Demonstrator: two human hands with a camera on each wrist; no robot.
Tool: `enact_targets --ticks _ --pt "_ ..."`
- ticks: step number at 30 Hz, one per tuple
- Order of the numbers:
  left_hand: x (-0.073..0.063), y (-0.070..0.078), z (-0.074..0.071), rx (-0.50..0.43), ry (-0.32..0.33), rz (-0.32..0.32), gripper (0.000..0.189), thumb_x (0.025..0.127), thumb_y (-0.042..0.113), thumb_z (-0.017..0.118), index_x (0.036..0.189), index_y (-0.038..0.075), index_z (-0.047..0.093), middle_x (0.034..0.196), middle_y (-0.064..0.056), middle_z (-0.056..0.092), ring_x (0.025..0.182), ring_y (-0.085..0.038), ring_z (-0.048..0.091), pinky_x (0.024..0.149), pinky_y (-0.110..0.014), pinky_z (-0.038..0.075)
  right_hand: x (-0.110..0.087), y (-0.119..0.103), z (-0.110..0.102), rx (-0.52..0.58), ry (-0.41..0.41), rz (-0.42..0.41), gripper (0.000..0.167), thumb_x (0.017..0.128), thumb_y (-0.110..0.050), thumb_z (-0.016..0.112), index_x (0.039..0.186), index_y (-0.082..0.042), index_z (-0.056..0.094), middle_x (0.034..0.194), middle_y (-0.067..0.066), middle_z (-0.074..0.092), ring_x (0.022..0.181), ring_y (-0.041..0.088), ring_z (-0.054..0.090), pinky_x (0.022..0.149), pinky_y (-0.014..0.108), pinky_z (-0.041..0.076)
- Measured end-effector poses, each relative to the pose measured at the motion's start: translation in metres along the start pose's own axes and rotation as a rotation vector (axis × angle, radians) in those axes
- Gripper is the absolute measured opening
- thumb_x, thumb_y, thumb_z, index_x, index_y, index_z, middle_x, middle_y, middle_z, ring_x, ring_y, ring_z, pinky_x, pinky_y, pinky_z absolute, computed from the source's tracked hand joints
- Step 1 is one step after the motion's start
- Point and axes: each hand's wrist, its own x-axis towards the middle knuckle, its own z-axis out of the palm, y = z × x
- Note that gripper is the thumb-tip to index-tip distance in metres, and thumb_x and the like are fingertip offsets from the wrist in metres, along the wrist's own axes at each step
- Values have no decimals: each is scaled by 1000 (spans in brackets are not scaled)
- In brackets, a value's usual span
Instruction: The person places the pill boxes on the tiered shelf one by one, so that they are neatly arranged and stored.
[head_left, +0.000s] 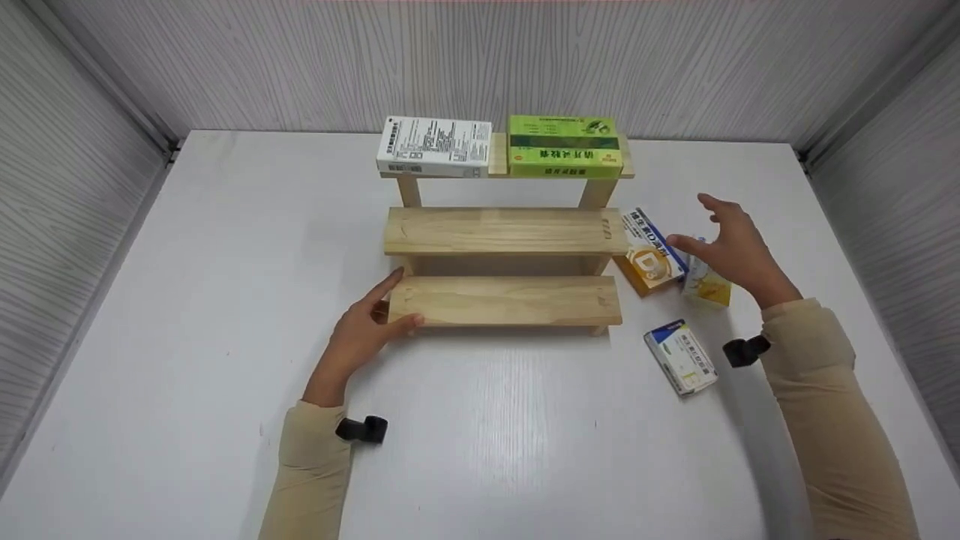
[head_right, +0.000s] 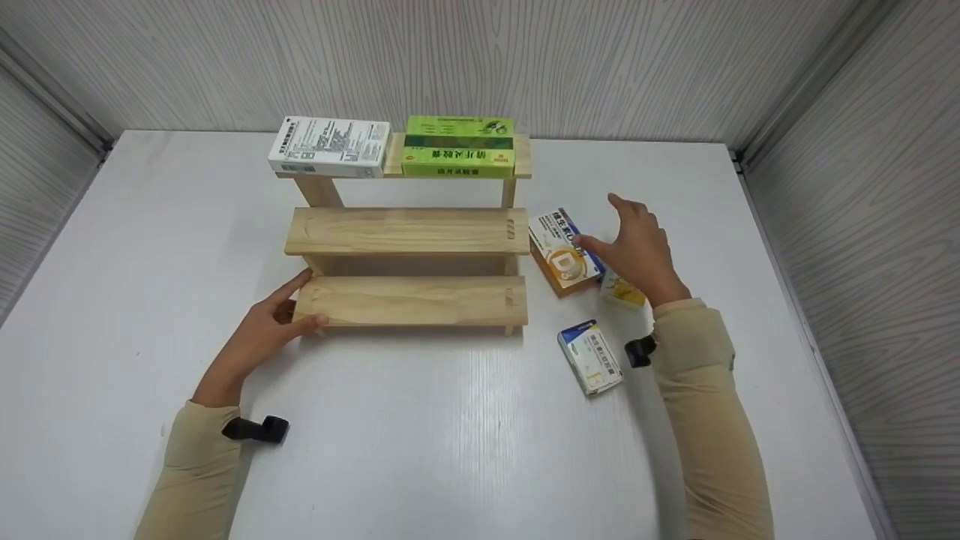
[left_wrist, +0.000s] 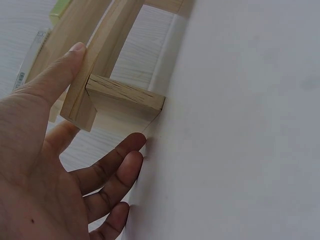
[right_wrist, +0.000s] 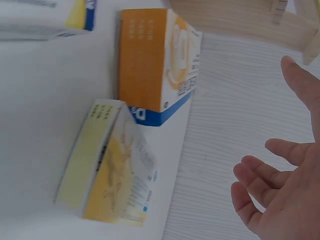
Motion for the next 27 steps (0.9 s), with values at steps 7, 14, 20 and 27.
enact_targets --ticks 7,14,20,27 --pt "-1 -1 0 6 5 -7 85 78 56 74 149 44 29 123 -14 59 110 -24 53 93 -39 41 -8 13 16 -92 -62 26 102 84 -62 62 154 -4 16 151 32 25 134 51 28 106 66 25" --pt "-1 -1 0 12 4 -12 85 78 56 74 149 44 29 123 -14 59 110 -24 52 92 -38 40 -12 13 35 -193 -93 8 99 84 -60 64 150 3 25 145 38 30 130 54 30 104 67 26" --pt "-1 -1 0 28 5 4 86 79 55 73 150 43 27 122 -14 59 110 -25 53 91 -38 42 -13 8 44 -248 -89 -14 92 85 -54 66 147 4 32 141 39 33 128 57 31 103 68 25" --pt "0 0 0 26 -1 18 86 79 54 73 150 42 27 124 -16 60 112 -27 55 94 -41 43 -15 7 48 -273 -91 -18 89 86 -51 67 146 4 33 138 38 37 125 55 34 102 68 26"
